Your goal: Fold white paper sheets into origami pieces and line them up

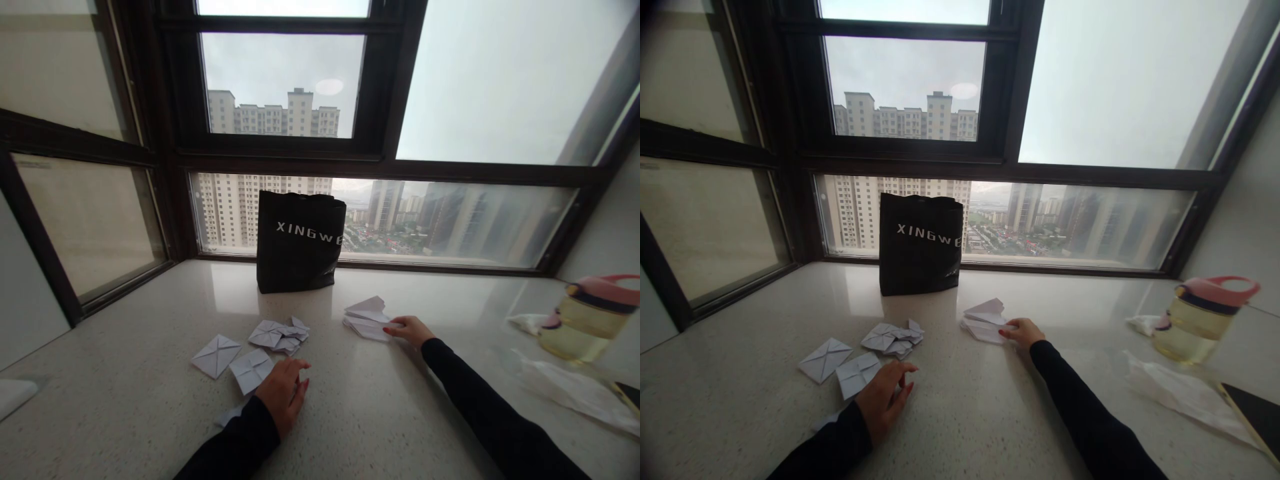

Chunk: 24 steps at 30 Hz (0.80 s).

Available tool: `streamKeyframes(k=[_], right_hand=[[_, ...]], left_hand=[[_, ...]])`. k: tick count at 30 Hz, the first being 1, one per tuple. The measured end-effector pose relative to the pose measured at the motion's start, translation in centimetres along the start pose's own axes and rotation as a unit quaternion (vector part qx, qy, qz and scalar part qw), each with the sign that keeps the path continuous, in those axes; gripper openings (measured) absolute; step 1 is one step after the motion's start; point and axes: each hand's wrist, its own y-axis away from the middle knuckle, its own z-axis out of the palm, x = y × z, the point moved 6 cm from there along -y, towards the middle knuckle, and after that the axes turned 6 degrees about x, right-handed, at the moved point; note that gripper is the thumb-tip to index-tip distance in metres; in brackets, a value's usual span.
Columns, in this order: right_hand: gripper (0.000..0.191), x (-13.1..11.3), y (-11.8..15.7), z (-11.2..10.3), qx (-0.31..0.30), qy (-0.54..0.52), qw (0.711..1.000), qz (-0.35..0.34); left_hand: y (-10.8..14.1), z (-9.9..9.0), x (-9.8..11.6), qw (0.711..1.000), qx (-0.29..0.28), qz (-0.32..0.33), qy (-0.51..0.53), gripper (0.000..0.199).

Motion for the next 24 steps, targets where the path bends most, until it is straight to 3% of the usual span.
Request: streamKeyframes(k=[3,5,13,17,19,22,24], right_hand=[[0.02,0.2,0.4,0.6,-0.071,0.017,0.997,-0.005],[0.02,0.2,0.7,0.7,-0.075,0.026,0.997,0.001],[0.03,-0.4,1.9,-1.7,0.072,0.025,0.996,0.053],[0.027,-2.9,4.3,-3.1,0.109,-0.029,0.993,0.034],[0.027,-5.3,6.7,-2.4,0.08,-0.078,0.994,0.001],[0.026,-9.4,11.4,0.4,-0.035,-0.162,0.985,-0.052],[0.026,-12.0,14.5,2.9,-0.17,-0.306,0.934,-0.068]], left_hand=[[-0.1,-0.1,0.0,1.0,0.004,0.0,-0.002,0.024],[-0.1,-0.1,0.1,1.0,0.006,0.002,-0.006,0.025],[-0.1,-0.3,0.8,0.997,-0.013,0.038,-0.063,0.023],[-0.3,-0.5,1.2,0.994,-0.024,0.042,-0.098,0.023],[-0.7,-1.1,1.5,0.991,-0.024,0.035,-0.126,0.024],[-1.4,-2.8,1.5,0.982,-0.006,0.0,-0.19,0.029],[-1.6,-4.1,0.9,0.972,0.006,-0.046,-0.232,0.03]])
